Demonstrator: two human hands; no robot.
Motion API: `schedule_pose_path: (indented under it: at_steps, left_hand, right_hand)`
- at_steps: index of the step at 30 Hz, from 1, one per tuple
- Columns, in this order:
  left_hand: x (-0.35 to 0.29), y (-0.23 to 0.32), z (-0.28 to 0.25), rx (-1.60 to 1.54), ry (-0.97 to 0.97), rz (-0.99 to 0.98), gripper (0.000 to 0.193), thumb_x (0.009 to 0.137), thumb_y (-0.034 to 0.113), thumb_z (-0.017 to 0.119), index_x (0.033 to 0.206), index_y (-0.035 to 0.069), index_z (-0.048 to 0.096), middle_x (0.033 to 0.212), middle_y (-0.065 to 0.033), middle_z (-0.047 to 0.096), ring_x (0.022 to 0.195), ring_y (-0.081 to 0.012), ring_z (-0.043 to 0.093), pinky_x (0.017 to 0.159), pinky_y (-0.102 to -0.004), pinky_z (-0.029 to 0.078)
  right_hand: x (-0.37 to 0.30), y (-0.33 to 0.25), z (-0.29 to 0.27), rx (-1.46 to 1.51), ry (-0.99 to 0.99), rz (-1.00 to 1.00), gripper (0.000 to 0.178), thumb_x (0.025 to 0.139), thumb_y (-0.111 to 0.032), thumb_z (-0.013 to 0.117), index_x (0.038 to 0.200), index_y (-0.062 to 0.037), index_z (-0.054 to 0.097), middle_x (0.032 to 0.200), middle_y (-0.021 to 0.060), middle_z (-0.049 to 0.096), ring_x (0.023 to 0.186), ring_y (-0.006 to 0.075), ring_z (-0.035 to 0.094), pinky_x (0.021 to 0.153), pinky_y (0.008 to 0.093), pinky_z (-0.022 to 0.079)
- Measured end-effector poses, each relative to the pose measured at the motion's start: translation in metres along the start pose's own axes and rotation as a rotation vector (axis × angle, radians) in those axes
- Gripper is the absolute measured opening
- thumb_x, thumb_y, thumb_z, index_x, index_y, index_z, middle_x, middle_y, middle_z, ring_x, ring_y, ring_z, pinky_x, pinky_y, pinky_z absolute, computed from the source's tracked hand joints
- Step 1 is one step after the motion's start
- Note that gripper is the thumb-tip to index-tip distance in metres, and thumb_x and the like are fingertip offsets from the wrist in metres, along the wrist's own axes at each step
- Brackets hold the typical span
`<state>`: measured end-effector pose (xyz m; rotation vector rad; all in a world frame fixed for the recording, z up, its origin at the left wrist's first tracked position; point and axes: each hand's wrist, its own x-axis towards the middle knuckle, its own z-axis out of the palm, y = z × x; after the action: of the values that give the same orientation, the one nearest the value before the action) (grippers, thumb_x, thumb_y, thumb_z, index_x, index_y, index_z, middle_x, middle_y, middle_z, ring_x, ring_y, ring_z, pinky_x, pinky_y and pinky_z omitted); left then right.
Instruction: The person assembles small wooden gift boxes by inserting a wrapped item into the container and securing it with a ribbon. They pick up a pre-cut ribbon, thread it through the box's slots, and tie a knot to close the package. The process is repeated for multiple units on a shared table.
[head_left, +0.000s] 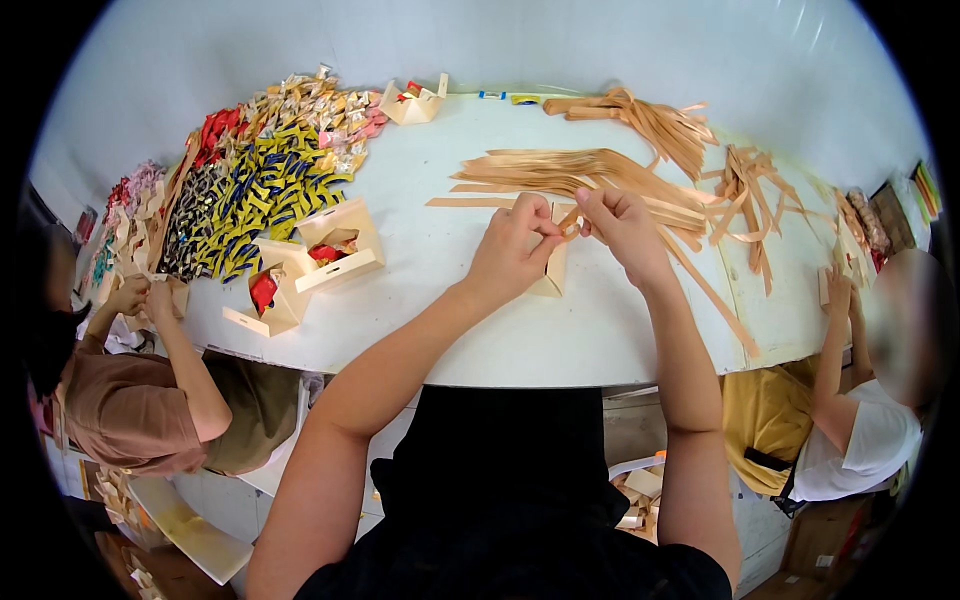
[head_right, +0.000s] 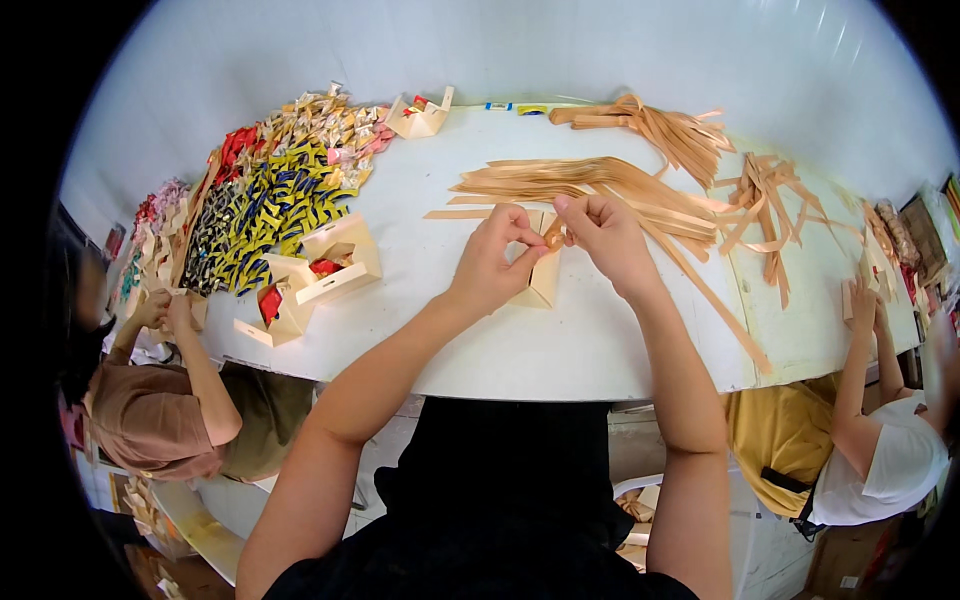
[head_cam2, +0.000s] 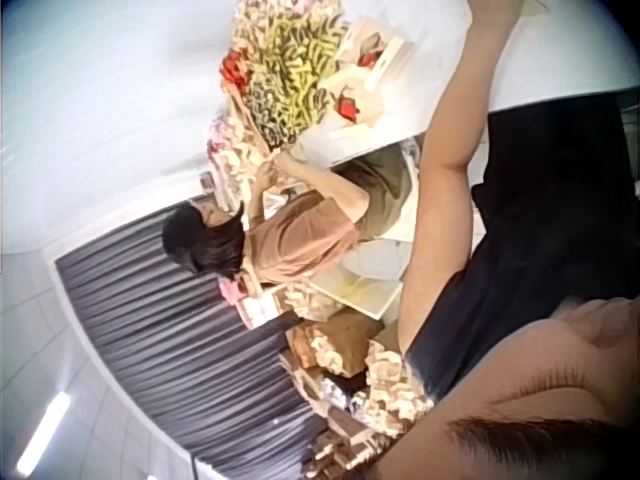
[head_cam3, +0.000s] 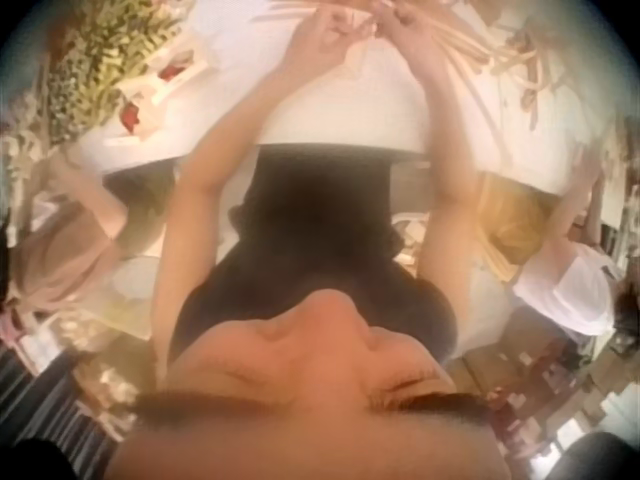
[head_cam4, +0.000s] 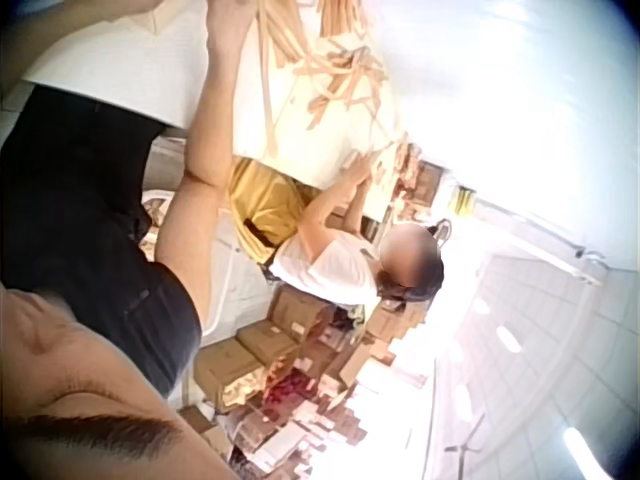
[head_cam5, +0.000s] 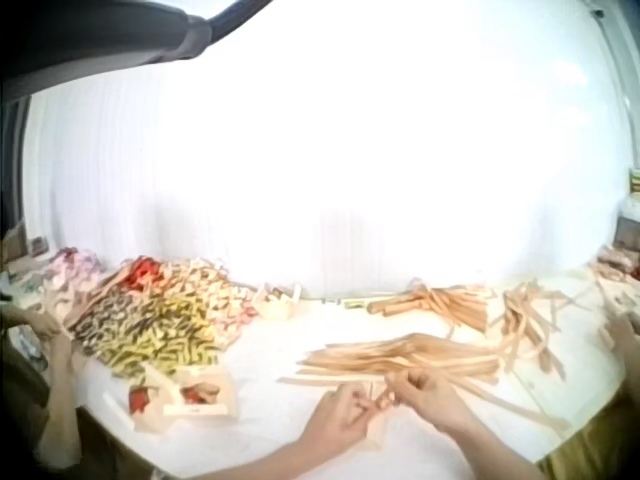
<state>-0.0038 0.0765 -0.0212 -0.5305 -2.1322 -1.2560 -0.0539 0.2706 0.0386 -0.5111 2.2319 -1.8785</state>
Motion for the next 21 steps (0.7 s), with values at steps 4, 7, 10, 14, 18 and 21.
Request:
schedule_pose_path:
  at_steps: [4,7,10,14,18,21]
  left_hand:
    - [-0.001,0.002,0.0,0.105,-0.011,0.09,0.035,0.091,0.006,0.08,0.111,0.003,0.051,0.094,-0.0086,0.075,0.089,-0.0258,0.072,0.076,-0.0401,0.051]
    - [0.001,0.01,0.0,-0.033,-0.041,-0.242,0.034,0.094,0.005,0.079,0.114,0.004,0.051,0.098,-0.0085,0.077,0.096,-0.0211,0.072,0.082,-0.0362,0.052]
    - [0.005,-0.006,-0.008,-0.651,0.068,-0.622,0.027,0.098,0.006,0.075,0.115,0.005,0.054,0.104,-0.0081,0.078,0.103,-0.017,0.071,0.089,-0.0328,0.052]
    - [0.01,-0.012,-0.018,-0.843,0.007,-0.67,0.022,0.102,0.007,0.071,0.118,0.005,0.057,0.103,-0.0068,0.077,0.098,-0.0129,0.07,0.089,-0.029,0.053]
    - [0.01,-0.015,-0.011,-0.832,-0.023,-0.614,0.015,0.103,0.009,0.069,0.113,0.003,0.06,0.1,-0.0059,0.076,0.088,-0.0092,0.068,0.078,-0.0249,0.051]
    - [0.006,-0.014,-0.011,-0.509,-0.03,-0.48,0.013,0.104,0.011,0.07,0.112,0.004,0.064,0.101,-0.0061,0.077,0.089,-0.0094,0.068,0.083,-0.0266,0.053]
  right_hand:
    - [-0.012,-0.004,0.007,0.108,-0.09,-0.134,0.021,0.102,-0.021,0.078,0.099,-0.0006,0.074,0.085,-0.002,0.069,0.074,0.0038,0.057,0.066,0.0215,0.046]
    - [-0.013,0.001,0.007,0.017,-0.151,-0.145,0.017,0.101,-0.017,0.077,0.103,-0.0003,0.075,0.086,-0.0025,0.069,0.075,0.003,0.057,0.066,0.0213,0.047]
    - [-0.014,0.0,0.004,-0.152,-0.224,-0.072,0.017,0.101,-0.016,0.076,0.105,0.0004,0.075,0.085,-0.0037,0.069,0.074,0.002,0.057,0.065,0.0213,0.047]
    - [-0.001,0.029,0.007,-0.21,-0.154,-0.084,0.015,0.101,-0.014,0.075,0.106,0.0007,0.075,0.082,-0.0051,0.066,0.07,0.0009,0.053,0.061,0.0212,0.044]
    - [0.008,0.038,0.016,-0.145,-0.091,-0.234,0.012,0.1,-0.011,0.075,0.102,0.0005,0.073,0.079,-0.0053,0.064,0.067,0.0014,0.051,0.06,0.0218,0.042]
    - [0.012,0.047,0.019,-0.145,-0.158,-0.261,0.012,0.099,-0.01,0.074,0.103,0.001,0.072,0.078,-0.0052,0.063,0.066,0.0024,0.05,0.059,0.0225,0.041]
